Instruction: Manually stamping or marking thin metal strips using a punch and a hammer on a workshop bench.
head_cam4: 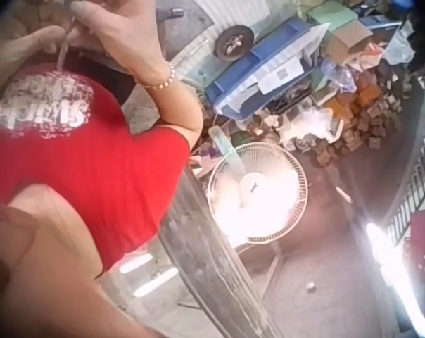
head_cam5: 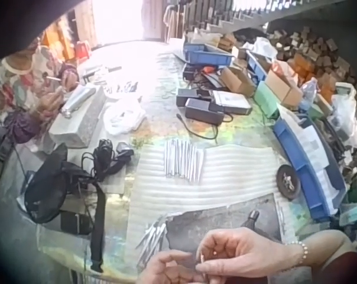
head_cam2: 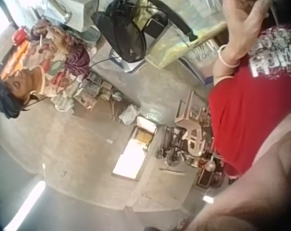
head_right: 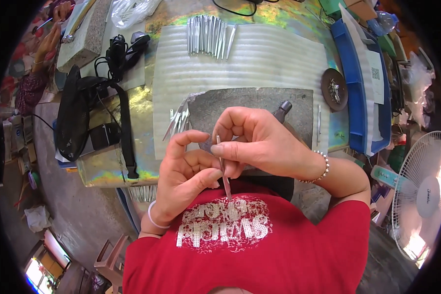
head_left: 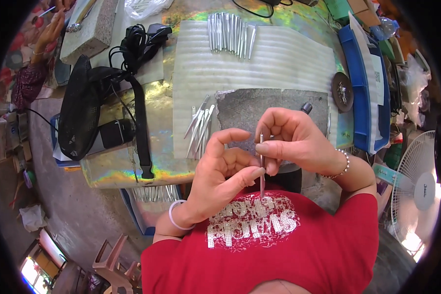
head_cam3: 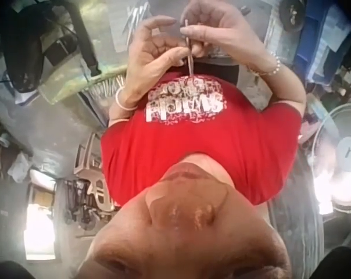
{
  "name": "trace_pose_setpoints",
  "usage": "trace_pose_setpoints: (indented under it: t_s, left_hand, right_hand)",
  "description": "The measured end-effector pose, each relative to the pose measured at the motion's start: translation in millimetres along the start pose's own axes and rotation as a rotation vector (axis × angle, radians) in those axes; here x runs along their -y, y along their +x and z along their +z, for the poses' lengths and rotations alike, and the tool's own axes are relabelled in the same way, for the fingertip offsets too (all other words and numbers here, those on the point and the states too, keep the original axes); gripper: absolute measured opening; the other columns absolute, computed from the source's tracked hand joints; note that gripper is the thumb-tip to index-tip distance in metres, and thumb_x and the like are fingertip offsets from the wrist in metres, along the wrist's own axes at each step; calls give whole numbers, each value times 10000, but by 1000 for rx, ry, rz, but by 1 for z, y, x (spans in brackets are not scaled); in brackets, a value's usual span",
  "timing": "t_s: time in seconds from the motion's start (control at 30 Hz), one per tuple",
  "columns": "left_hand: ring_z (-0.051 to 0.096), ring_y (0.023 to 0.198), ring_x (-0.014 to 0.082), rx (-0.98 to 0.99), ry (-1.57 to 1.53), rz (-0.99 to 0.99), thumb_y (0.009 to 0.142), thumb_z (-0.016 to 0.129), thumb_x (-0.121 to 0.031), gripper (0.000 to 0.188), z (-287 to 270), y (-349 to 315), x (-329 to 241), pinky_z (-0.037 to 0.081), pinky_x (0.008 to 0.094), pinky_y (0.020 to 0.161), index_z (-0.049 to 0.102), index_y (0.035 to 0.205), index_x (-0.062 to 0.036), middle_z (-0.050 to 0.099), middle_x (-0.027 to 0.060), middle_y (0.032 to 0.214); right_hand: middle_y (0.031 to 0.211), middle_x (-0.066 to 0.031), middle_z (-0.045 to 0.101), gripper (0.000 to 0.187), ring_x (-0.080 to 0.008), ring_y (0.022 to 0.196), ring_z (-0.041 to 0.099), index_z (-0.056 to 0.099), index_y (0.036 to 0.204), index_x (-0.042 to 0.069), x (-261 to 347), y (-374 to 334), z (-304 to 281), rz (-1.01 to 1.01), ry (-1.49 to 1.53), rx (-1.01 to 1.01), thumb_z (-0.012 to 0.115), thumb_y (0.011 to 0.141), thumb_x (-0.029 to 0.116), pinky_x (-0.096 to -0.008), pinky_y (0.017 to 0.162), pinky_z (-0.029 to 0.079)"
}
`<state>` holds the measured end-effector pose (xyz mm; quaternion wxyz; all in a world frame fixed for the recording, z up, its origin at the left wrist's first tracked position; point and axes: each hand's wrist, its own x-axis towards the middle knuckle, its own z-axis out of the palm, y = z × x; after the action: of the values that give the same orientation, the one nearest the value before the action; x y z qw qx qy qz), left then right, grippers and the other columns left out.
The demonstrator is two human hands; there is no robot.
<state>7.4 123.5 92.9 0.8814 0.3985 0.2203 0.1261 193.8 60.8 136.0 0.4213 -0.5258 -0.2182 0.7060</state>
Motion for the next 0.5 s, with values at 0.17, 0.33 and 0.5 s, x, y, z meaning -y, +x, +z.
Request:
trace_pose_setpoints:
  t_s: [0.17, 0.33, 0.5]
  left_hand:
    - [598, 779, 109, -11, 1, -57, 852, 571, 41, 525, 0, -3, 3, 481, 218, 678, 269, 1272, -49, 596, 86, 848]
    - [583, 742, 86, -22, 28, -76, 854, 579, 20, 527, 3, -3, 0, 469, 211, 647, 261, 1271, -39, 596, 74, 827]
    - [586, 738, 94, -10, 15, -84, 832, 596, 45, 566, 0, -3, 0, 451, 185, 618, 271, 1286, -49, 610, 92, 836]
  right_hand:
    - [764, -28, 558, 126, -89, 603, 606, 500, 952, 9, -14, -2, 6, -76, 62, 1, 586, 861, 11, -200, 547, 508]
    - [742, -8, 530, 98, -50, 534, 514, 501, 910, 10, -17, 1, 7, -82, 20, 33, 577, 884, 66, -186, 467, 430]
    - [725, -7, 535, 85, -54, 523, 507, 517, 912, 7, -22, 2, 6, -43, 88, 23, 548, 899, 84, -193, 462, 414]
